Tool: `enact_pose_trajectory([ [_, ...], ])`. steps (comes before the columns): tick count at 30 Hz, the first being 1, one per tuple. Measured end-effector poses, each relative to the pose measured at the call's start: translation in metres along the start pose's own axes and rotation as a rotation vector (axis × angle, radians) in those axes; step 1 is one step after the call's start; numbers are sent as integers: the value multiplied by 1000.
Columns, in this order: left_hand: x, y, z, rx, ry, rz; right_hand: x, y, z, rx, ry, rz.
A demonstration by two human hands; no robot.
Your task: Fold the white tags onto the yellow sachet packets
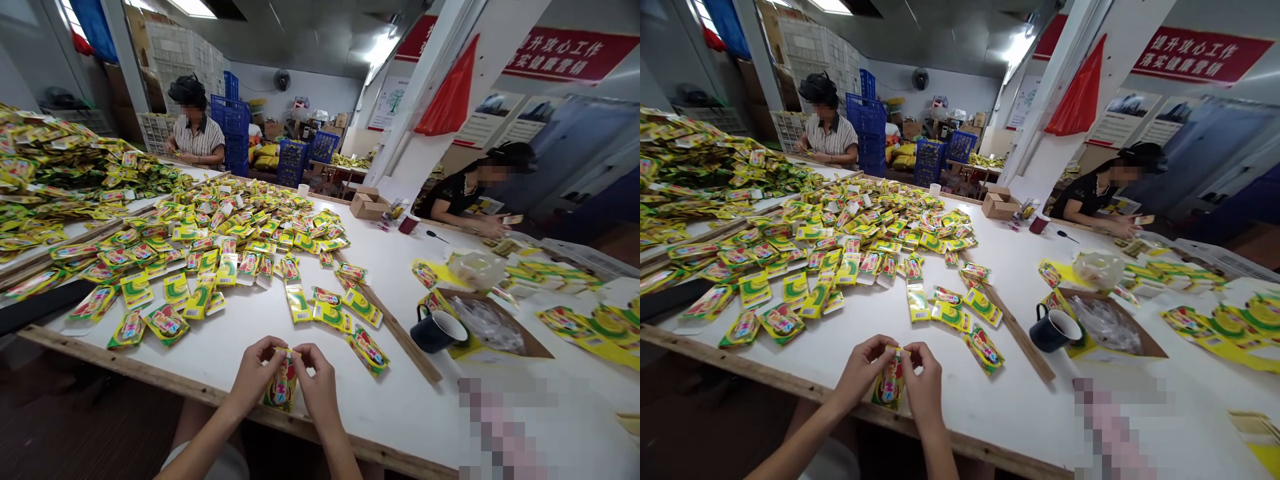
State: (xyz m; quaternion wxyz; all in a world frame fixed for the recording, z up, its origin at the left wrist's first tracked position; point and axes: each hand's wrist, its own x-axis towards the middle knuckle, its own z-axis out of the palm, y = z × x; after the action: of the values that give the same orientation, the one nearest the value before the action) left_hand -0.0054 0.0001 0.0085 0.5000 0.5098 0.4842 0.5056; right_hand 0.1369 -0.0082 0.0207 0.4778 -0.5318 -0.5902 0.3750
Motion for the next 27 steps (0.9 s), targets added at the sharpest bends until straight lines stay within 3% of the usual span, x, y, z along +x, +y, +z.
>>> enact_pose_trajectory([
  [7, -3, -2, -4, -68, -56, -24, -4, 1, -1, 36, -42, 11],
  [16, -7, -4, -12, 45, -88, 65, -10, 14, -1, 159, -48, 19],
  [21, -13, 4, -10, 116, -125, 144, -7, 8, 4, 118, -25, -40],
  [24, -5, 6, -28, 263, -48, 225, -20, 2, -25, -10, 100, -61],
  [27, 21, 6, -71, 544, 301, 279, -48, 6, -102, -301, 278, 20],
])
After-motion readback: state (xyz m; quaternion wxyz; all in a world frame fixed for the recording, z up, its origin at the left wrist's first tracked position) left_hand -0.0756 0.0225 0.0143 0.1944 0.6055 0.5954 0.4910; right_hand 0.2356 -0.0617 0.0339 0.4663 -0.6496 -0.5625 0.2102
